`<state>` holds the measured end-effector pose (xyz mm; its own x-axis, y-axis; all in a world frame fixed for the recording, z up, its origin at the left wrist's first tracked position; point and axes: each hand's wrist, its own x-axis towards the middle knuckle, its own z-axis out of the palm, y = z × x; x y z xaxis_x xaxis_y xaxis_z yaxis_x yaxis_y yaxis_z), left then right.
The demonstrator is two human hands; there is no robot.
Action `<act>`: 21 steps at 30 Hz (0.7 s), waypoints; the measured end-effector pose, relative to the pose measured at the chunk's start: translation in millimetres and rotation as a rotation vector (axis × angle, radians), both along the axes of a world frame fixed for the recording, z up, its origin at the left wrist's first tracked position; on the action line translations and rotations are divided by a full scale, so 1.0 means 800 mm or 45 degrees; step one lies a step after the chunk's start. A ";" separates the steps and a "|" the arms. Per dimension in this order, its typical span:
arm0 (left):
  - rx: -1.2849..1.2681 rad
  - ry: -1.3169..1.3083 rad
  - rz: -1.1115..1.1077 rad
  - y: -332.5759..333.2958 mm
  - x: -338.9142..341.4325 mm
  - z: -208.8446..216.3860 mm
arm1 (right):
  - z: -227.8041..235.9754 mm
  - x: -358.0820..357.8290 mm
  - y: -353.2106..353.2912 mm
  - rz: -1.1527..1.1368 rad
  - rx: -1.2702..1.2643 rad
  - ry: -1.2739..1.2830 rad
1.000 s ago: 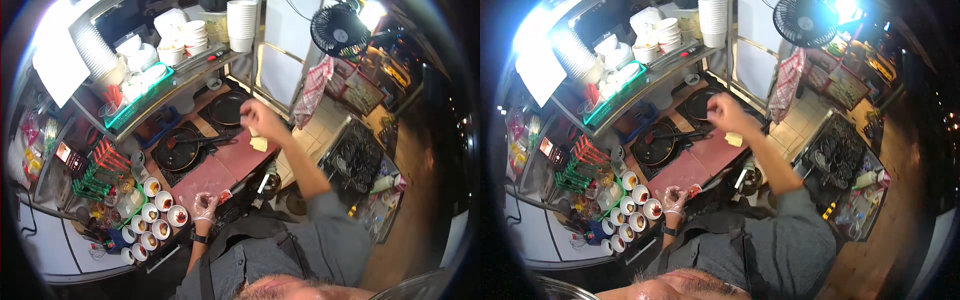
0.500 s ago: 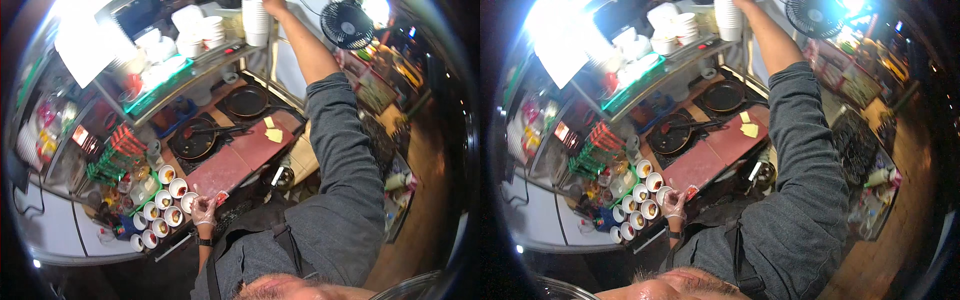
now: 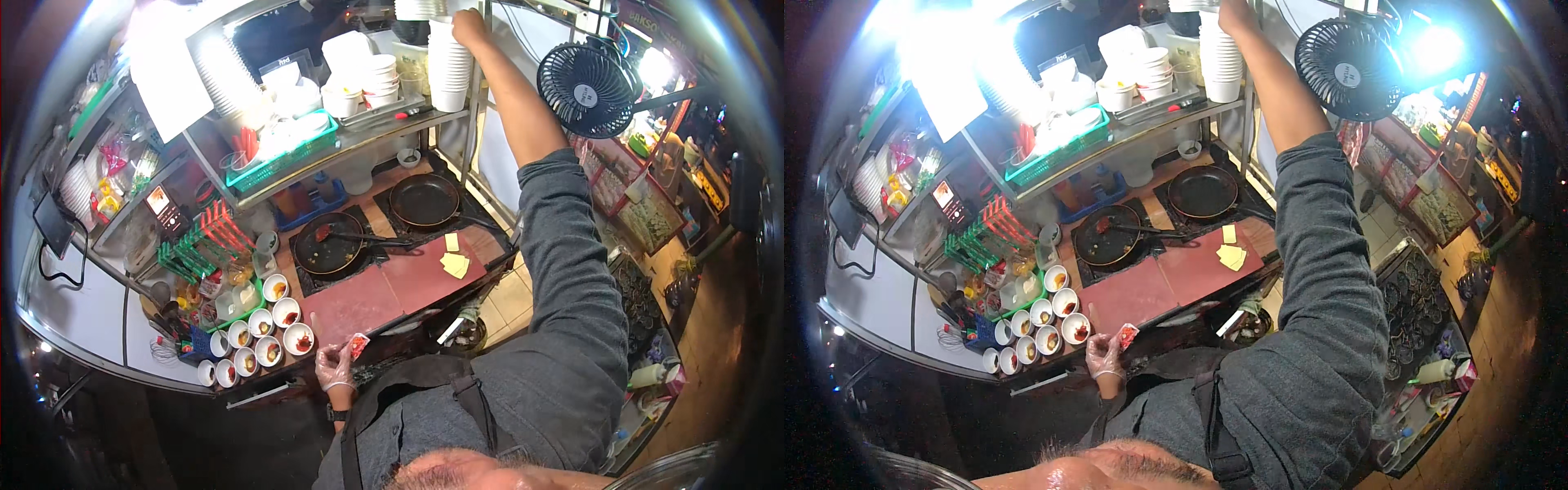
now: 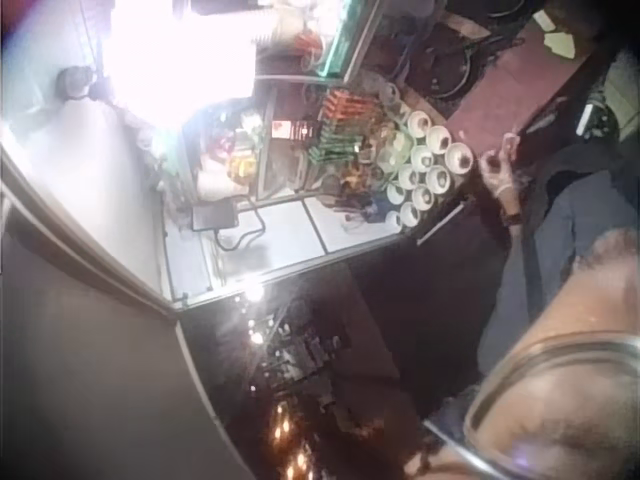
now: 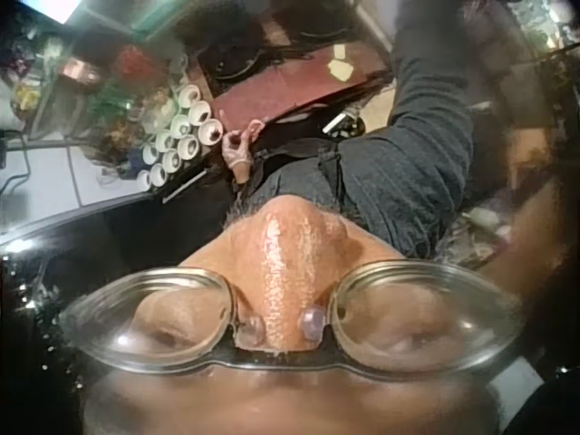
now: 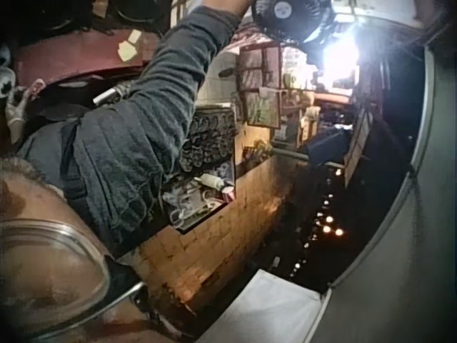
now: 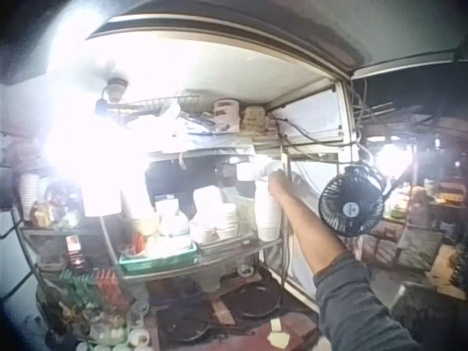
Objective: The person organizes paper bowls and plastic lids on the counter of a food stall before handling and peeling a small red ingredient by hand and placing it into a bowl.
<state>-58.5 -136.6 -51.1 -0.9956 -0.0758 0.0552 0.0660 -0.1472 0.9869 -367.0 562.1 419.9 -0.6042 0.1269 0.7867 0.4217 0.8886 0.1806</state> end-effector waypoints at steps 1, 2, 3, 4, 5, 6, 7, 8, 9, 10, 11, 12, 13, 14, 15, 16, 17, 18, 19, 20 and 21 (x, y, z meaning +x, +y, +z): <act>0.012 0.006 -0.025 0.016 0.003 0.007 | 0.016 0.017 0.010 -0.013 -0.005 0.059; -0.092 -0.010 0.023 0.008 0.017 0.019 | -0.041 -0.018 -0.057 0.078 -0.427 0.329; -0.163 -0.001 0.007 0.010 0.025 0.026 | -0.051 -0.009 -0.082 0.094 -0.455 0.315; -0.163 0.022 0.031 0.010 0.027 0.017 | -0.050 0.002 -0.103 0.166 -0.424 0.365; -0.158 0.020 0.021 0.017 0.029 0.022 | -0.044 0.015 -0.101 0.214 -0.371 0.425; -0.169 0.042 -0.002 0.021 0.032 0.030 | -0.039 0.021 -0.098 0.225 -0.364 0.459; -0.176 0.063 -0.019 0.027 0.036 0.037 | -0.035 0.025 -0.093 0.225 -0.359 0.454; -0.172 0.055 -0.012 0.028 0.038 0.040 | -0.033 0.027 -0.089 0.260 -0.466 0.488; -0.170 0.047 -0.008 0.027 0.040 0.040 | -0.032 0.029 -0.084 0.295 -0.576 0.520; -0.134 0.070 -0.026 0.035 0.039 0.040 | -0.017 0.036 -0.043 0.215 -0.442 0.476; -0.135 0.065 0.021 0.027 0.043 0.038 | -0.023 0.031 -0.062 0.246 -0.457 0.455; -0.144 0.061 0.057 0.019 0.046 0.034 | -0.027 0.029 -0.079 0.239 -0.556 0.413; -0.146 0.050 0.080 0.013 0.051 0.035 | -0.027 0.031 -0.093 0.222 -0.644 0.377; -0.124 0.026 0.073 0.012 0.051 0.038 | -0.024 0.035 -0.076 0.388 -0.536 0.397; -0.103 0.001 0.064 0.011 0.050 0.040 | -0.022 0.042 -0.058 0.384 -0.527 0.397; -0.143 0.032 0.082 0.006 0.048 0.033 | -0.021 0.047 -0.052 0.458 -0.555 0.406; -0.141 0.031 0.085 0.001 0.046 0.026 | -0.021 0.048 -0.049 0.532 -0.582 0.415; -0.173 0.049 0.101 -0.004 0.043 0.020 | -0.023 0.047 -0.049 0.533 -0.580 0.413; -0.208 0.068 0.112 -0.007 0.040 0.019 | -0.027 0.049 -0.048 0.469 -0.553 0.402; -0.207 0.069 0.106 -0.010 0.038 0.019 | -0.032 0.051 -0.047 0.404 -0.526 0.390; -0.217 0.050 0.105 -0.013 0.036 0.018 | -0.037 0.053 -0.047 0.337 -0.497 0.378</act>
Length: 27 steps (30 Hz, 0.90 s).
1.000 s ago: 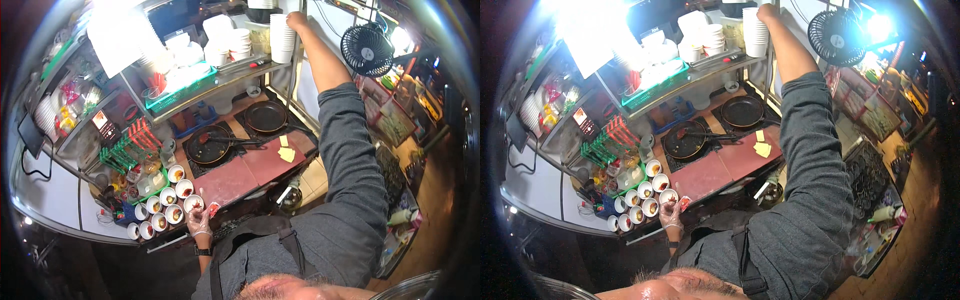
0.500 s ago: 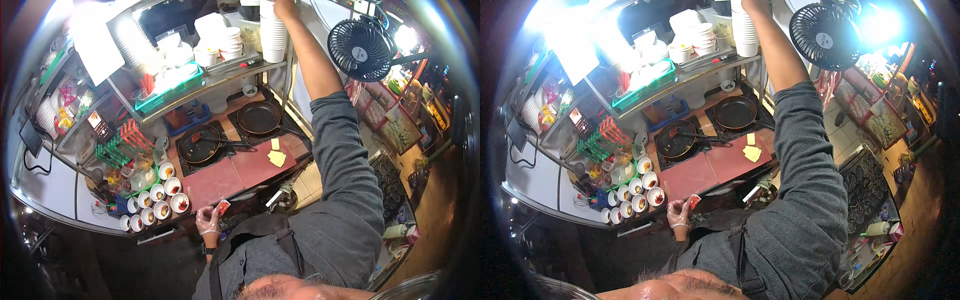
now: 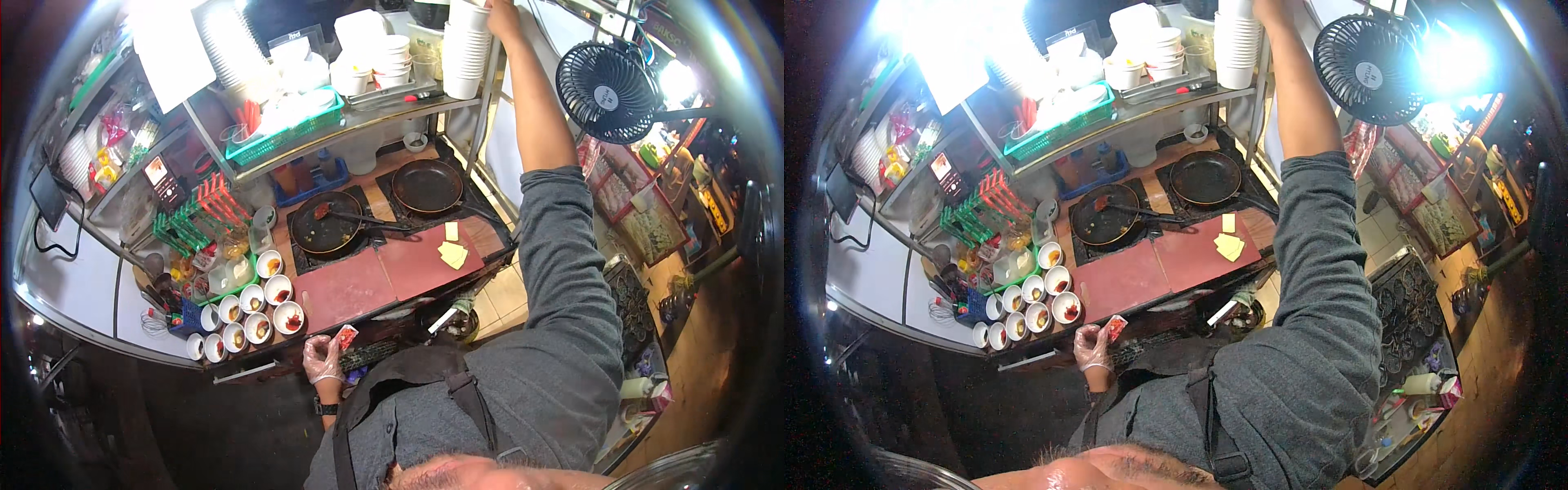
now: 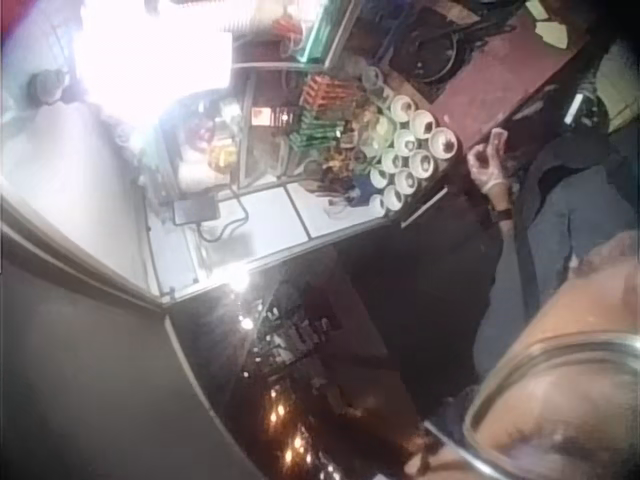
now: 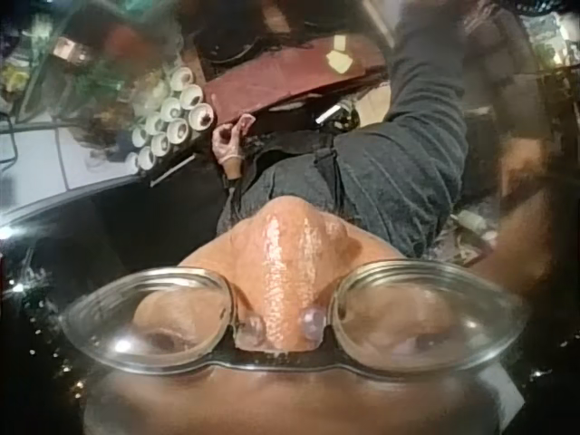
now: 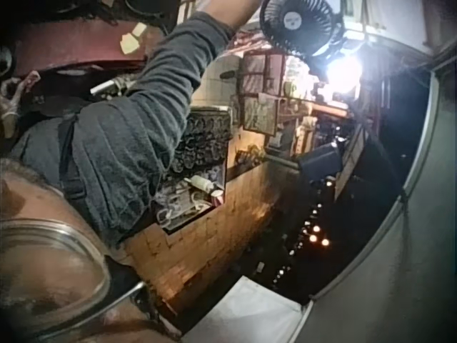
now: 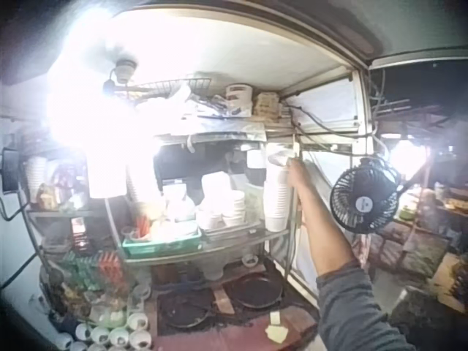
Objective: The person organizes paper bowls and plastic lids on the counter of a food stall before handling and peeling a small red ingredient by hand and placing it into a bowl.
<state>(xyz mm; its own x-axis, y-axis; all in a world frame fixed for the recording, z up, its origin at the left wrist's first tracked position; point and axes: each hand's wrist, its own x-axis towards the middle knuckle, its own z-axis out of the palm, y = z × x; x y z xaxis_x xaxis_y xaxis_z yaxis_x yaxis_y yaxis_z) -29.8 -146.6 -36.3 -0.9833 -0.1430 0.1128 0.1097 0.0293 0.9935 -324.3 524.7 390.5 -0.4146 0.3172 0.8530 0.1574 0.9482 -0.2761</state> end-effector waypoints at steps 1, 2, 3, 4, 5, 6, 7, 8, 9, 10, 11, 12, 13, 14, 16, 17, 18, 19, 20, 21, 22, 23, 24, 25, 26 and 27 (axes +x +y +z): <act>-0.010 -0.015 -0.005 -0.001 -0.003 0.005 | -0.002 0.002 0.001 -0.012 0.001 0.004; -0.009 -0.011 -0.018 -0.002 -0.006 0.010 | -0.005 0.003 0.001 -0.021 0.047 -0.021; -0.024 -0.019 -0.032 -0.002 -0.007 0.015 | -0.007 0.003 0.000 -0.030 0.094 -0.047; -0.045 -0.025 -0.038 -0.004 -0.009 0.021 | -0.013 0.000 -0.008 -0.036 0.089 -0.042; -0.049 -0.019 -0.046 -0.006 -0.014 0.019 | -0.018 -0.001 -0.018 -0.135 0.161 -0.010; -0.031 -0.008 -0.040 -0.009 -0.018 0.014 | -0.022 -0.003 -0.028 -0.234 0.232 0.022; -0.001 0.007 -0.055 -0.007 -0.025 0.011 | -0.012 -0.005 -0.024 -0.288 -0.001 -0.144; 0.002 0.012 -0.079 -0.006 -0.028 0.011 | -0.019 -0.005 -0.022 -0.313 0.000 -0.139; 0.035 0.003 -0.109 -0.004 -0.032 0.012 | -0.027 -0.005 -0.020 -0.352 0.033 -0.140; 0.067 -0.009 -0.134 -0.003 -0.036 0.012 | -0.030 -0.005 -0.020 -0.387 0.066 -0.145; 0.060 -0.018 -0.124 -0.009 -0.036 0.011 | -0.038 -0.010 -0.050 -0.376 0.061 -0.156; 0.036 -0.028 -0.121 -0.014 -0.038 0.010 | -0.050 -0.010 -0.080 -0.281 0.007 -0.154; 0.027 -0.026 -0.146 -0.014 -0.042 0.009 | -0.050 0.001 -0.084 -0.215 -0.035 -0.140; 0.033 -0.025 -0.165 -0.014 -0.045 0.008 | -0.050 0.004 -0.075 -0.235 -0.030 -0.138; 0.019 -0.049 -0.200 -0.016 -0.051 0.006 | -0.060 0.015 -0.072 -0.190 0.141 -0.561; 0.017 -0.050 -0.217 -0.015 -0.052 0.006 | -0.073 0.018 -0.076 -0.243 0.224 -0.491; 0.076 -0.094 -0.216 -0.014 -0.051 0.006 | -0.077 0.021 -0.075 -0.205 0.140 -0.572; 0.129 -0.138 -0.190 -0.020 -0.051 0.006 | -0.089 0.020 -0.098 -0.183 0.100 -0.546; 0.129 -0.133 -0.213 -0.019 -0.055 0.007 | -0.092 0.026 -0.101 -0.191 0.065 -0.513; 0.078 -0.120 -0.242 -0.021 -0.058 0.006 | -0.098 0.024 -0.101 -0.199 0.055 -0.480; 0.031 -0.104 -0.287 -0.018 -0.062 0.005 | -0.102 0.026 -0.088 -0.166 -0.023 -0.469; 0.119 -0.107 -0.295 -0.013 -0.065 0.001 | -0.110 0.026 -0.084 -0.188 0.038 -0.346; 0.119 -0.100 -0.326 -0.011 -0.069 -0.001 | -0.114 0.026 -0.079 -0.211 0.102 -0.225; 0.089 -0.086 -0.307 -0.014 -0.071 -0.001 | -0.120 0.025 -0.087 -0.208 0.075 -0.232; 0.060 -0.071 -0.289 -0.015 -0.074 -0.001 | -0.124 0.024 -0.096 -0.185 0.084 -0.154; 0.053 -0.069 -0.294 -0.017 -0.075 -0.001 | -0.127 0.024 -0.105 -0.115 -0.050 -0.139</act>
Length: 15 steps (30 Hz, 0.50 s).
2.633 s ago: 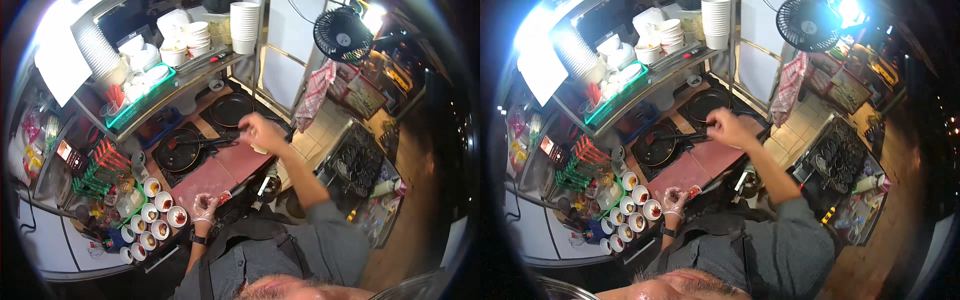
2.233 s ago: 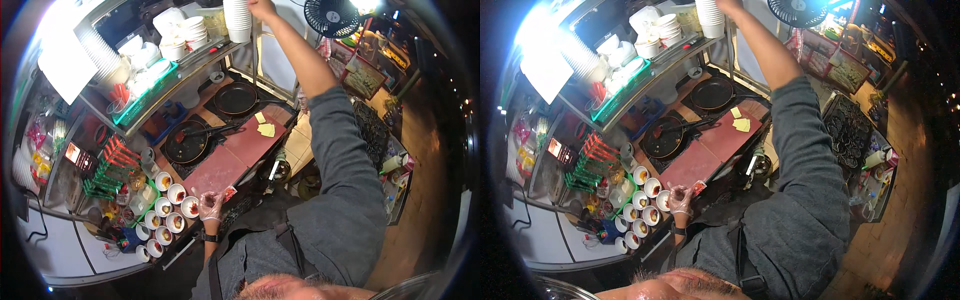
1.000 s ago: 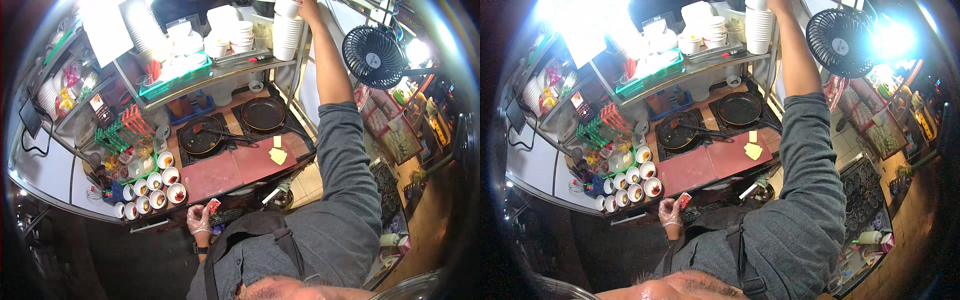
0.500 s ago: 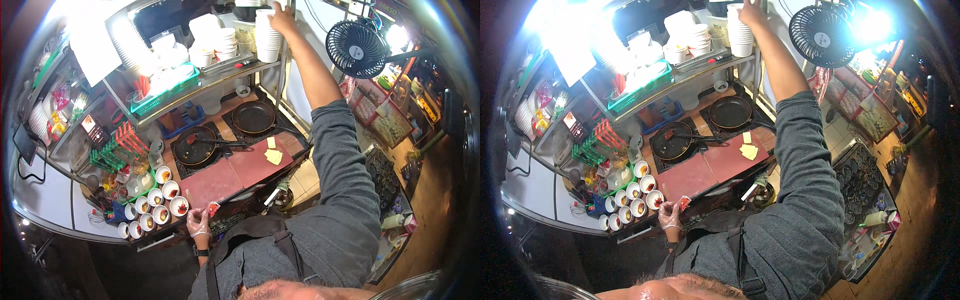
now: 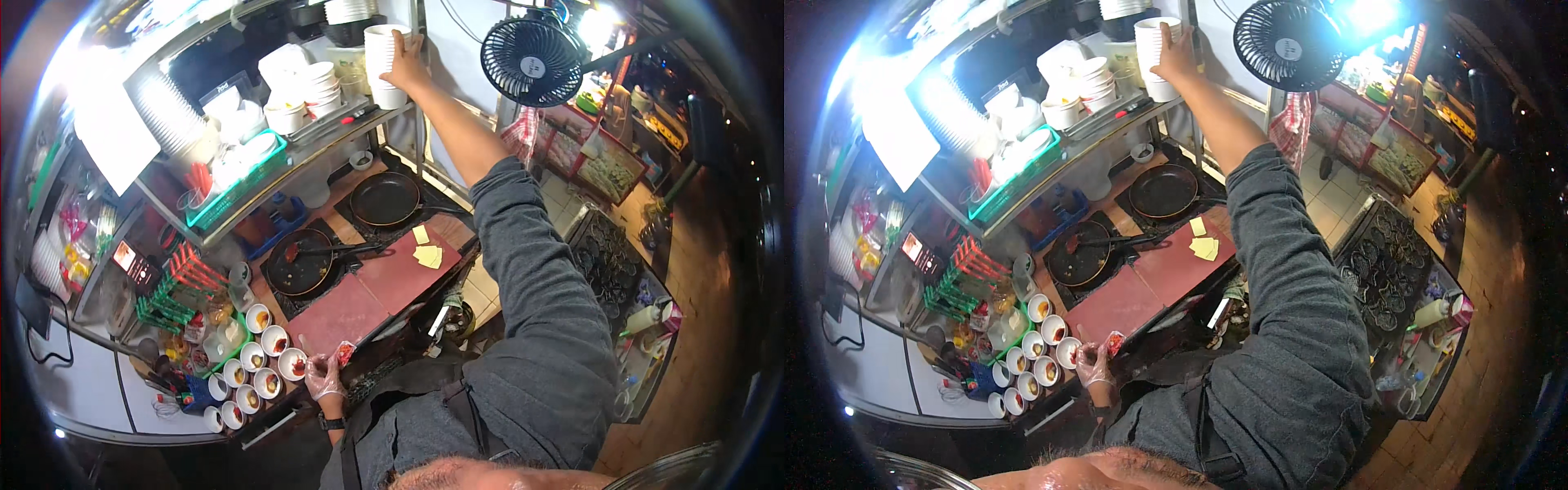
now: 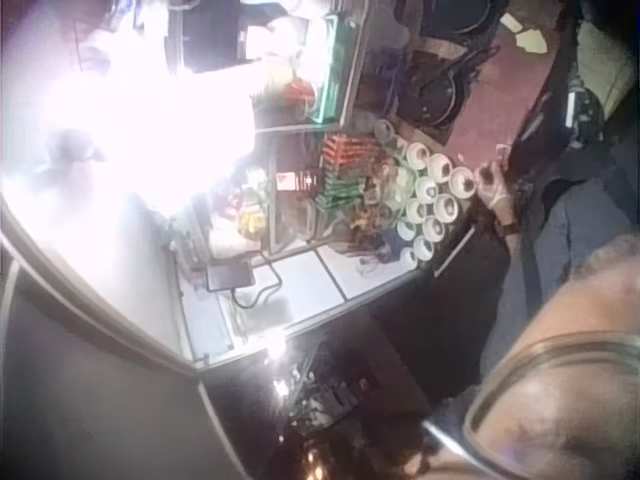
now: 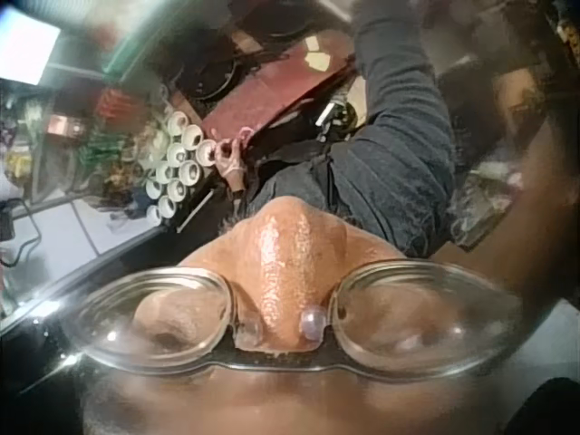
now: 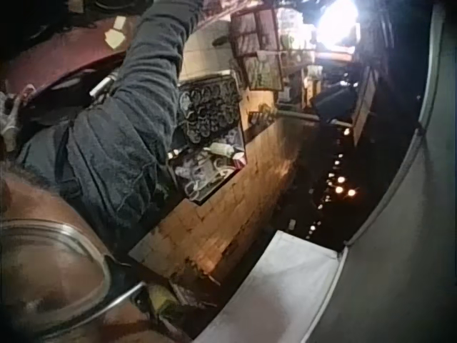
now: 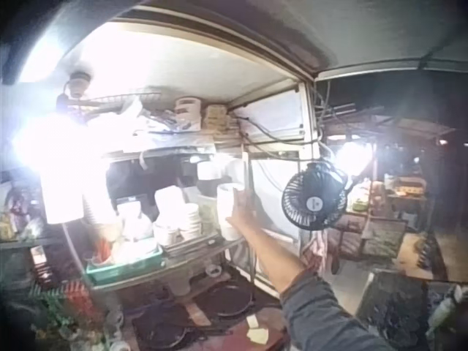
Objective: The person organizes paper bowls and plastic lids on the counter of a food stall before handling and peeling a small red ingredient by hand and placing it into a bowl.
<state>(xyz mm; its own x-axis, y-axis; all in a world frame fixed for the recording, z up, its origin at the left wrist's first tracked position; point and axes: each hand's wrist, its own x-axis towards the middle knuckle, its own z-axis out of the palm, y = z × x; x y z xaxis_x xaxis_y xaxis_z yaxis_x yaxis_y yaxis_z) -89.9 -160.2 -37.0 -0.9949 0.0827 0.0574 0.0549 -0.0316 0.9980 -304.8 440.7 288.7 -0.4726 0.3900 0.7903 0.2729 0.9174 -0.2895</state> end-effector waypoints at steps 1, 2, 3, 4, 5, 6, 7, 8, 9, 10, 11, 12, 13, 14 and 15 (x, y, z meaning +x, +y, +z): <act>0.001 -0.004 0.009 -0.001 0.000 0.000 | -0.005 0.001 -0.010 0.064 -0.137 0.023; 0.006 -0.010 0.016 -0.001 0.000 0.000 | -0.011 0.001 -0.016 0.059 -0.139 0.025; 0.012 -0.012 0.020 0.001 -0.001 0.001 | -0.019 0.001 -0.018 0.078 -0.217 0.133; 0.010 -0.008 0.015 0.001 0.000 0.002 | -0.027 0.000 -0.021 0.100 -0.296 0.241; 0.017 -0.013 -0.012 0.002 0.000 0.003 | -0.036 -0.002 -0.017 0.089 -0.291 0.250; 0.029 -0.016 -0.045 0.006 -0.001 0.003 | -0.047 -0.004 -0.010 0.018 -0.320 0.165; 0.026 -0.006 -0.045 0.003 -0.001 0.000 | -0.056 -0.008 -0.010 -0.036 -0.359 0.080; 0.023 -0.036 -0.045 -0.004 0.000 -0.003 | -0.064 -0.012 -0.018 0.003 -0.428 0.045; 0.019 -0.067 -0.045 -0.010 0.000 -0.006 | -0.071 -0.016 -0.027 0.015 -0.434 0.054; 0.041 -0.064 -0.055 -0.010 0.002 0.000 | -0.079 -0.019 -0.027 0.047 -0.450 0.066; 0.041 -0.050 -0.068 -0.007 0.002 0.002 | -0.087 -0.019 -0.019 0.069 -0.463 0.083; 0.072 -0.025 -0.096 0.003 -0.001 0.003 | -0.094 -0.018 0.003 -0.196 -0.333 0.121; 0.084 -0.009 -0.082 0.000 -0.002 0.002 | -0.095 -0.022 -0.001 -0.200 -0.341 0.136; 0.061 -0.005 -0.066 -0.009 0.000 0.000 | -0.101 -0.024 -0.016 -0.162 -0.422 0.111; 0.052 0.011 -0.072 -0.015 0.000 -0.001 | -0.106 -0.025 -0.028 -0.127 -0.501 0.088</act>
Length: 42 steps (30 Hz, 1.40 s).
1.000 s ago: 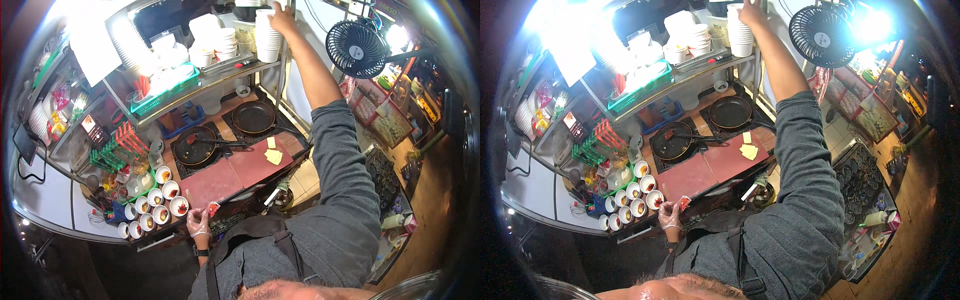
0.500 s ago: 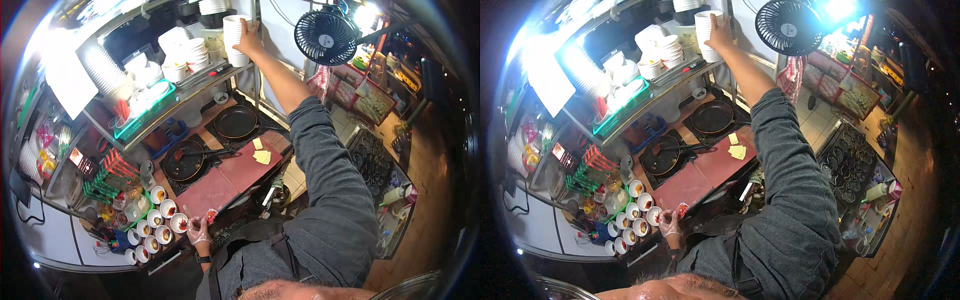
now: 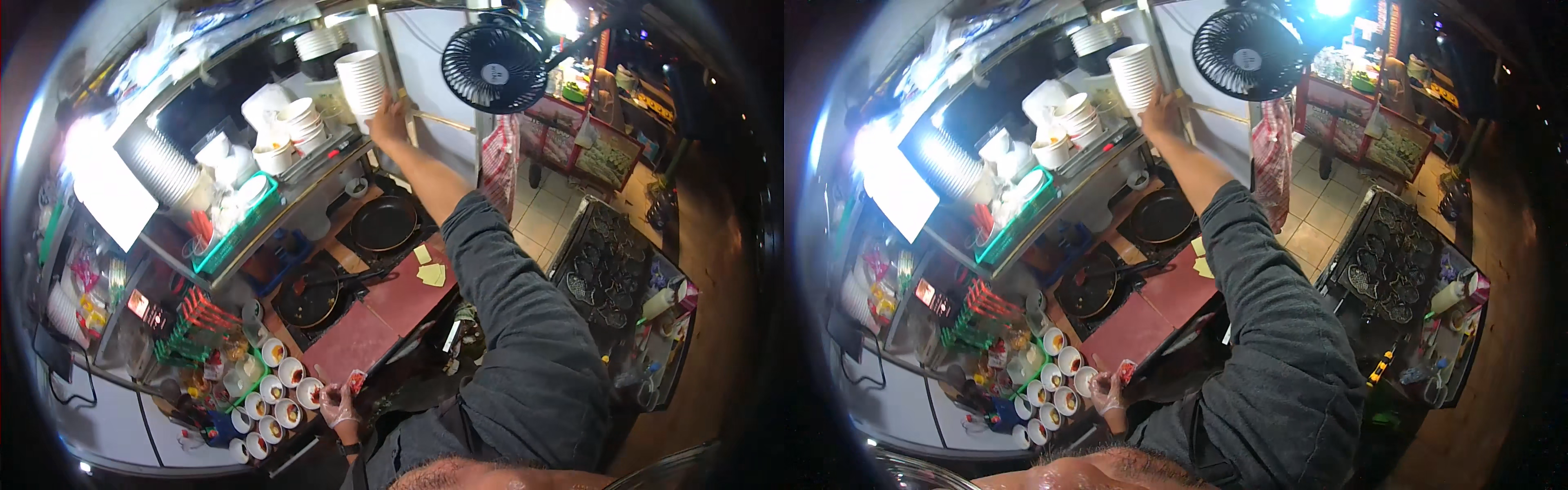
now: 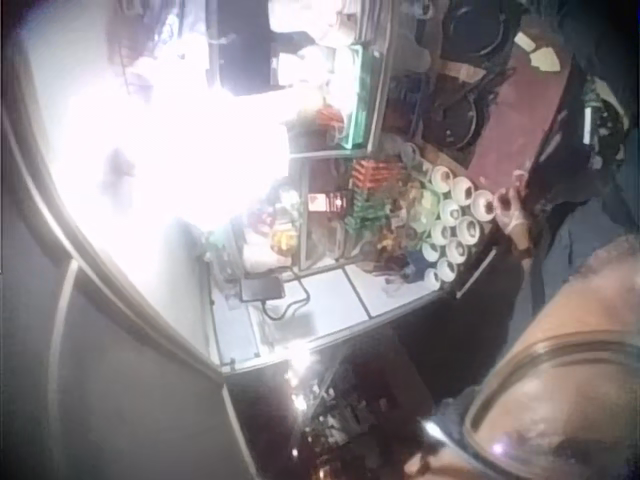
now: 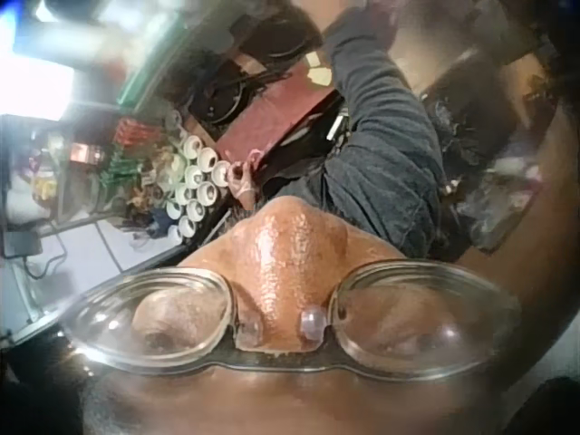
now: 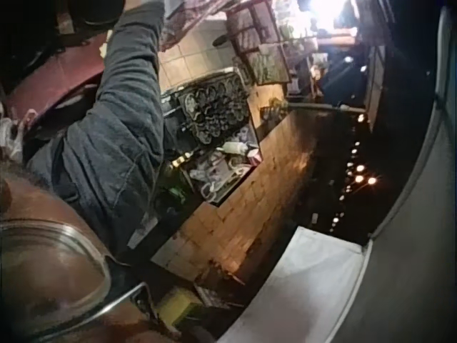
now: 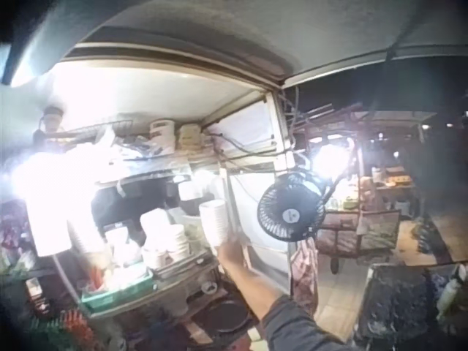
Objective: The person organizes paper bowls and plastic lids on the counter of a food stall before handling and peeling a small red ingredient by hand and placing it into a bowl.
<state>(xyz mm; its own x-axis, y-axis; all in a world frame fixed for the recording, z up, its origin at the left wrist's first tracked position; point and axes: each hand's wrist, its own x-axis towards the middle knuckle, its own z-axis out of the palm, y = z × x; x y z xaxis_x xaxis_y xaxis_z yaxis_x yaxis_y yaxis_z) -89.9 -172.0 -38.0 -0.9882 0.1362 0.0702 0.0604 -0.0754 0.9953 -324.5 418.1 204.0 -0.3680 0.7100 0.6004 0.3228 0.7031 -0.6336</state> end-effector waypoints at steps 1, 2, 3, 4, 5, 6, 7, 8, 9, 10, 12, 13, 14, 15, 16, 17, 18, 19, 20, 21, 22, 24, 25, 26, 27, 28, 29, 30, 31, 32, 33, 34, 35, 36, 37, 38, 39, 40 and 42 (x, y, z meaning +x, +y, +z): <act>-0.036 0.011 0.017 -0.001 0.001 0.003 | -0.003 0.002 -0.005 -0.085 0.016 -0.004; -0.063 0.017 0.016 0.005 0.002 0.006 | -0.008 0.010 0.005 -0.021 0.089 0.133; -0.001 -0.015 -0.044 0.016 0.002 0.010 | -0.011 0.018 0.016 -0.092 0.138 0.200; -0.018 -0.010 -0.060 0.020 0.003 0.009 | -0.024 0.025 -0.003 -0.131 0.165 0.261; -0.032 0.004 -0.065 0.028 0.004 0.008 | -0.038 0.039 -0.014 -0.082 0.155 0.229; -0.049 0.012 -0.072 0.036 0.006 0.007 | -0.056 0.057 -0.028 -0.033 0.141 0.194; -0.059 0.011 -0.102 0.041 0.011 0.013 | -0.077 0.083 -0.056 0.258 0.033 0.206; -0.079 0.007 -0.113 0.044 0.008 0.006 | -0.092 0.118 -0.088 0.546 -0.077 0.224; -0.056 -0.065 -0.164 0.049 0.002 -0.007 | -0.108 0.155 -0.106 0.834 -0.240 0.092; -0.035 -0.137 -0.228 0.058 -0.002 -0.014 | -0.134 0.194 -0.121 0.886 -0.061 0.000; -0.067 -0.143 -0.281 0.080 -0.002 -0.009 | -0.150 0.282 -0.154 1.385 -0.411 -0.292; -0.098 -0.158 -0.315 0.093 -0.008 -0.015 | -0.161 0.317 -0.156 1.542 -0.295 -0.460; -0.128 -0.183 -0.349 0.111 -0.006 -0.009 | -0.176 0.352 -0.157 1.662 -0.440 -0.616; -0.179 -0.187 -0.378 0.129 -0.003 -0.002 | -0.186 0.386 -0.148 1.678 -0.514 -0.730; -0.169 -0.179 -0.455 0.140 -0.002 0.008 | -0.183 0.419 -0.143 1.713 -0.590 -0.841; -0.209 -0.156 -0.481 0.142 -0.007 0.000 | -0.186 0.444 -0.130 1.621 -0.552 -0.905; -0.241 -0.135 -0.503 0.142 -0.011 -0.010 | -0.188 0.467 -0.113 1.532 -0.509 -0.976; -0.278 -0.157 -0.492 0.143 -0.006 -0.007 | -0.184 0.487 -0.097 1.324 -0.489 -1.023; -0.327 -0.209 -0.492 0.155 -0.003 -0.005 | -0.180 0.511 -0.074 1.097 -0.472 -1.071; -0.371 -0.254 -0.502 0.171 -0.002 -0.005 | -0.177 0.535 -0.047 0.896 -0.559 -1.086; -0.385 -0.261 -0.518 0.188 -0.002 -0.003 | -0.175 0.556 -0.017 0.691 -0.628 -1.099; -0.414 -0.145 -0.645 0.214 0.000 0.001 | -0.197 0.588 0.040 0.414 -0.684 -0.870; -0.432 -0.170 -0.669 0.221 0.000 -0.004 | -0.201 0.591 0.066 0.427 -0.682 -0.876; -0.432 -0.178 -0.650 0.230 0.004 -0.007 | -0.205 0.589 0.090 0.337 -0.644 -0.855; -0.384 -0.179 -0.678 0.237 0.009 -0.010 | -0.210 0.583 0.114 0.253 -0.606 -0.834; -0.334 -0.180 -0.714 0.244 0.015 -0.013 | -0.224 0.573 0.142 0.268 -0.601 -0.843; -0.369 -0.174 -0.732 0.249 0.018 -0.014 | -0.246 0.560 0.172 0.259 -0.586 -0.754; -0.365 -0.180 -0.717 0.247 0.020 -0.022 | -0.265 0.544 0.197 0.257 -0.569 -0.666; -0.354 -0.171 -0.716 0.243 0.021 -0.036 | -0.276 0.529 0.219 0.268 -0.562 -0.676; -0.344 -0.164 -0.700 0.238 0.029 -0.042 | -0.286 0.506 0.234 0.237 -0.667 -0.666; -0.312 -0.188 -0.665 0.231 0.040 -0.048 | -0.297 0.488 0.247 0.206 -0.771 -0.657; -0.301 -0.189 -0.638 0.230 0.050 -0.047 | -0.318 0.471 0.265 0.231 -0.755 -0.666; -0.353 -0.213 -0.646 0.230 0.057 -0.043 | -0.342 0.456 0.283 0.226 -0.915 -0.603; -0.403 -0.239 -0.642 0.225 0.063 -0.041 | -0.365 0.437 0.295 0.234 -1.071 -0.543; -0.421 -0.260 -0.586 0.211 0.070 -0.051 | -0.382 0.416 0.299 0.286 -1.163 -0.577; -0.406 -0.267 -0.530 0.201 0.077 -0.059 | -0.400 0.394 0.295 0.321 -1.187 -0.592; -0.372 -0.224 -0.512 0.194 0.086 -0.064 | -0.413 0.382 0.289 0.347 -1.193 -0.596; -0.335 -0.184 -0.505 0.191 0.091 -0.067 | -0.425 0.375 0.284 0.356 -1.196 -0.610; -0.296 -0.197 -0.398 0.190 0.105 -0.059 | -0.450 0.359 0.268 0.378 -1.147 -0.628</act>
<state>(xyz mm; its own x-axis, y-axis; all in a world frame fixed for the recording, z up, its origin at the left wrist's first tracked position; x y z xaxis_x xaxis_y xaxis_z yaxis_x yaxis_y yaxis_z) -6.2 -20.0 -84.9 -0.8933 0.4258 -0.1441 -0.0818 0.1613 0.9835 -37.1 632.6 -156.0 -0.6580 0.6598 -0.3630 0.5782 0.1338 -0.8048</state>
